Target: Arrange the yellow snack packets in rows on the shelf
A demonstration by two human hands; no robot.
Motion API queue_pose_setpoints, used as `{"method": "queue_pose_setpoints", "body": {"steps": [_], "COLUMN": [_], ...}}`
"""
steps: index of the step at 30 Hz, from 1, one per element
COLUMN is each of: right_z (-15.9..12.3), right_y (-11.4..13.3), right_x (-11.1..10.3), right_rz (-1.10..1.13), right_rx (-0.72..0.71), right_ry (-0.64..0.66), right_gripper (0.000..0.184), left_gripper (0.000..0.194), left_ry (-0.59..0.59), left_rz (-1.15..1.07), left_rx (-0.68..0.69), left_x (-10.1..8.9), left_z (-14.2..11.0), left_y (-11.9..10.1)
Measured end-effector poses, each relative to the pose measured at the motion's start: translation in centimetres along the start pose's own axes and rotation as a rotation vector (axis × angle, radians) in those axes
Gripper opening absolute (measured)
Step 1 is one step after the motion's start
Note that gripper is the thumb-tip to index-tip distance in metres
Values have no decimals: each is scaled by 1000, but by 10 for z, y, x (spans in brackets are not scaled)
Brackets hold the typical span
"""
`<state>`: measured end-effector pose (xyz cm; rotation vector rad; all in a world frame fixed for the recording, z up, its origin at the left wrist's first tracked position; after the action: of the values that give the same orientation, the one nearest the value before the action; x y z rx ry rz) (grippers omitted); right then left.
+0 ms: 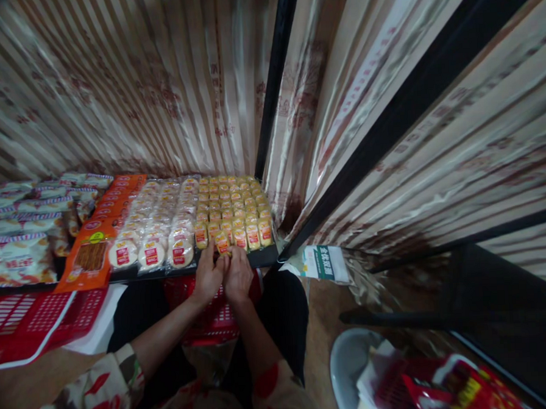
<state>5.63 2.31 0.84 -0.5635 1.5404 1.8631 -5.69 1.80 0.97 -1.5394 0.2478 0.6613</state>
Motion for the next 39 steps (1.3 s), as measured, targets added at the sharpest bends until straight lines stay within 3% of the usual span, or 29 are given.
{"method": "queue_pose_setpoints", "body": {"steps": [10,19,31,39], "right_z": [-4,-7,-9,-10], "right_y": [-4,-10,-8,-13], "right_x": [6,9,7,9], "right_rz": [60,56,102,99], "right_rx": [-42,-80,-158,-132], "right_ry": [-12,-51,-96,-93], "right_gripper": [33,35,34,34], "left_gripper": [56,48,47,44], "left_ry": [1,-33,-39,-51], "left_rz": [56,53,87,114], "left_rx": [79,175,199,394], "left_x": [4,10,13,13], "left_z": [3,1,4,-11], "left_y": [-3,3,5,-6]}}
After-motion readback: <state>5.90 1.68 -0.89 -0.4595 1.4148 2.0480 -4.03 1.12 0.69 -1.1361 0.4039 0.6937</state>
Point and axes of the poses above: each hand's wrist, its own z-axis towards the middle knuckle, its own x-axis out of the palm, y = z × x, the point moved 9 cm from there along z, towards the middle knuckle, and after that the axes turned 1 degree about y, right-handed, at the moved point
